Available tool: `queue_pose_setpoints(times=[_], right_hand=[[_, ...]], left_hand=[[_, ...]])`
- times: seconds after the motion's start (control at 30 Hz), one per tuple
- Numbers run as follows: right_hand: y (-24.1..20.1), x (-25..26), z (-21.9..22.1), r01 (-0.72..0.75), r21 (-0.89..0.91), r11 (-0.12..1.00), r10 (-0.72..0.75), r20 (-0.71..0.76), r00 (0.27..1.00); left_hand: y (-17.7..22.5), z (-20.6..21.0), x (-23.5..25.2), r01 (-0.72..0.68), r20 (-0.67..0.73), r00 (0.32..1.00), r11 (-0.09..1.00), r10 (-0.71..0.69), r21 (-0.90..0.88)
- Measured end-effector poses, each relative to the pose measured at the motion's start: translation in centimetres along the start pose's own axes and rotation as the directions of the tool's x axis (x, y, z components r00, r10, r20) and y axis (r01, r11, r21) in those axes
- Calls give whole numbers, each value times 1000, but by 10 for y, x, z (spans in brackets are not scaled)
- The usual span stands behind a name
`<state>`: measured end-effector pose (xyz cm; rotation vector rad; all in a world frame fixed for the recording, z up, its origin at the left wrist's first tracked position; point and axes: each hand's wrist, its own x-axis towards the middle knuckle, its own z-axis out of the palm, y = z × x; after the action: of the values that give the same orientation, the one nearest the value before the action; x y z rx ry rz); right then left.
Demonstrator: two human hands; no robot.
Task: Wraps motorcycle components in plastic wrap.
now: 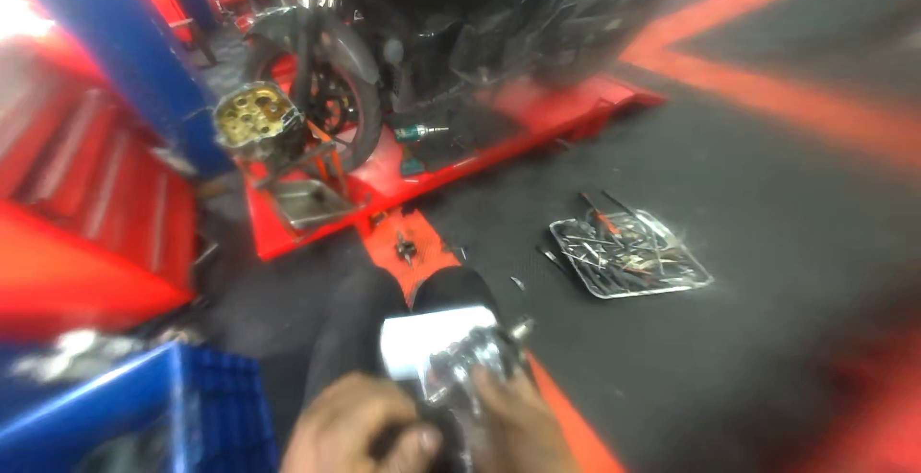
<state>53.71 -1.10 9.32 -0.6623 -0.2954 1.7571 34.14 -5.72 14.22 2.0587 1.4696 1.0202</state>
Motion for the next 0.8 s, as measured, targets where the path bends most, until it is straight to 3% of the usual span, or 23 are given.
queue_pose_setpoints(times=[0.07,0.1,0.23,0.3,0.33,0.4,0.47,0.53,0.63,0.8], right_hand=[[2,0,0,43,-53,998,-43,-6,999],[3,0,1,61,-84,995,-61,-7,998],[4,-2,7,96,-145,985,-100,-23,995],[4,-1,7,131,-150,980,-137,-34,990],[4,0,7,153,-155,976,-161,-41,986],[3,2,4,211,-173,962,-220,-33,975],[2,3,0,264,-190,946,-271,-11,963],[1,3,0,287,-211,934,-296,-12,955],[1,1,-1,322,-257,911,-331,7,944],[1,11,-4,421,-293,858,-425,55,904]], left_hand=[[-1,-2,12,316,85,944,947,-320,56],[-1,1,16,339,105,930,933,-352,126],[11,13,25,82,30,994,919,-102,385],[18,9,26,151,39,983,911,-179,383],[20,6,26,248,83,953,911,-290,330],[13,3,24,483,283,811,859,-512,170],[-5,10,23,631,456,706,774,-542,-57],[-17,21,24,682,497,713,654,-495,-327],[-18,29,30,703,473,711,506,-520,-501],[-9,30,21,597,329,793,547,-512,-588]])
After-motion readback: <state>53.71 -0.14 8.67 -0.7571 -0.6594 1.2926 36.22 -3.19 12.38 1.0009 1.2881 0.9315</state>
